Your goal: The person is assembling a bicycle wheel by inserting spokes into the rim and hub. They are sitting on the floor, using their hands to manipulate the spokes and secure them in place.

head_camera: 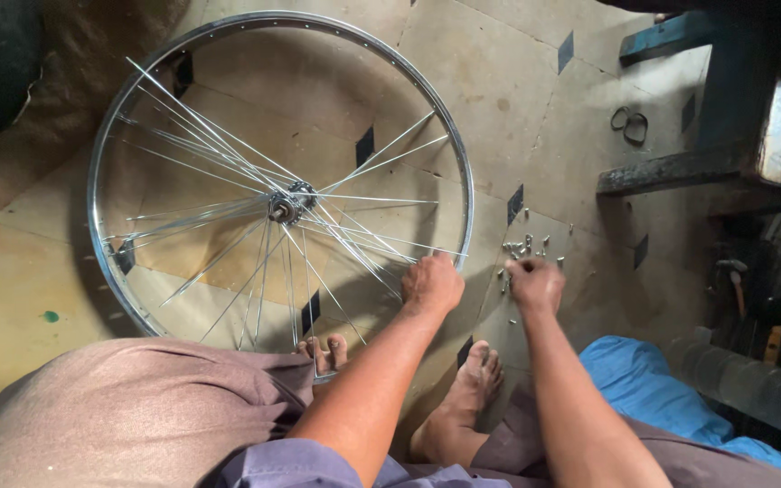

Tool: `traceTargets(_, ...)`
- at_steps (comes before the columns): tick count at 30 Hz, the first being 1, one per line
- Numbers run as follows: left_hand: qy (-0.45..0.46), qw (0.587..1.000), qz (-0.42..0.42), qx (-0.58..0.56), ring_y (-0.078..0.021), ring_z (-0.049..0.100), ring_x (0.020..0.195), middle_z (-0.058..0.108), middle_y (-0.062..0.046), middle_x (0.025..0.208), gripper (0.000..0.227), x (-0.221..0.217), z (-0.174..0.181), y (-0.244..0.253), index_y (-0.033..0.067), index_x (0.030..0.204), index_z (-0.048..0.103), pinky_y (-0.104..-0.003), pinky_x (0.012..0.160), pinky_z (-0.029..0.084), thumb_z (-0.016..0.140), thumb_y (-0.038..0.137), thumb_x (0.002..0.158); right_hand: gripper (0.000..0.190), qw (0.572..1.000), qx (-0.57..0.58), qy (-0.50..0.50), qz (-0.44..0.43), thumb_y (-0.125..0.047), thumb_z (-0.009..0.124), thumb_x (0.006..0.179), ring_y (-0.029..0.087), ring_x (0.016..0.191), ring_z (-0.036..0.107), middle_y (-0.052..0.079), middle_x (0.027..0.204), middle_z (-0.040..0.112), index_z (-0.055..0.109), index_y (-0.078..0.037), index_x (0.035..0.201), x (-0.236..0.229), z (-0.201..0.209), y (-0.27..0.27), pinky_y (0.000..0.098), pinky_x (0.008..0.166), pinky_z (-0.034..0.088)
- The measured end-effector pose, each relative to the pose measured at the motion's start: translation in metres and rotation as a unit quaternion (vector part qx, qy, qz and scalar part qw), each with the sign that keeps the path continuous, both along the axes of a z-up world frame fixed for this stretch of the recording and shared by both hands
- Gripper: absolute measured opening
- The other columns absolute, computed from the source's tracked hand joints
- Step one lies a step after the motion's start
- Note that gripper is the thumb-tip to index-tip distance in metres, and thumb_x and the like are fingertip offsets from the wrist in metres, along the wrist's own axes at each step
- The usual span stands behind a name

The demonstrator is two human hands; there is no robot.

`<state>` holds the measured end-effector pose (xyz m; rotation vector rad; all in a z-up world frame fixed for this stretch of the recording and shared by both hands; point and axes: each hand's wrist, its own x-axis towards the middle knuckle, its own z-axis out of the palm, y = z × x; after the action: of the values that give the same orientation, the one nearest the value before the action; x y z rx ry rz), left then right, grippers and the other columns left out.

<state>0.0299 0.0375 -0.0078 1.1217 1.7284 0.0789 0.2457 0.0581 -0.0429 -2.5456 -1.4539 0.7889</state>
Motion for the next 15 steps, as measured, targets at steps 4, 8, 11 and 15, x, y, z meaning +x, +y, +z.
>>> traceTargets(4,-0.011,1.000,-0.029,0.002,-0.0435,0.068,0.111,0.071,-0.024,0.113,0.045,0.001,0.004,-0.001,0.0040,0.136,0.052,-0.054,0.093,0.055,0.058,0.018,0.093,0.028,0.999,0.019,-0.002,0.048,-0.029,0.081,0.081,0.025,0.077,0.074,0.013,0.089,0.078,0.081,-0.007,0.098,0.002,-0.014,-0.019,0.0374,0.076,0.058)
traceTargets(8,-0.001,1.000,-0.019,-0.006,-0.0411,0.068,0.115,0.071,-0.022,0.118,0.036,-0.003,0.008,0.001,0.0059,0.128,0.060,-0.053,0.096,0.054,0.059,0.020,0.094,0.025,0.994,0.031,-0.035,0.102,-0.025,0.082,0.077,0.024,0.074,0.072,0.013,0.087,0.078,0.083,-0.008,0.095,0.002,-0.020,-0.011,0.0382,0.072,0.056)
traceTargets(11,-0.016,0.999,-0.021,-0.032,-0.0410,0.067,0.116,0.069,-0.022,0.119,0.039,-0.001,0.010,0.005,0.0062,0.131,0.057,-0.053,0.095,0.055,0.058,0.021,0.095,0.021,1.000,-0.010,0.018,-0.014,-0.019,0.077,0.082,0.020,0.064,0.070,0.015,0.079,0.077,0.081,-0.002,0.095,-0.005,-0.005,0.008,0.0350,0.065,0.057)
traceTargets(15,-0.016,0.999,-0.013,-0.041,-0.0411,0.065,0.118,0.068,-0.022,0.123,0.035,0.002,0.003,0.005,0.0075,0.131,0.058,-0.053,0.096,0.055,0.051,0.021,0.100,0.025,0.957,0.165,0.239,-0.008,-0.010,0.077,0.086,0.013,0.063,0.066,0.008,0.080,0.073,0.072,0.005,0.105,-0.045,0.045,0.053,0.0297,0.058,0.055)
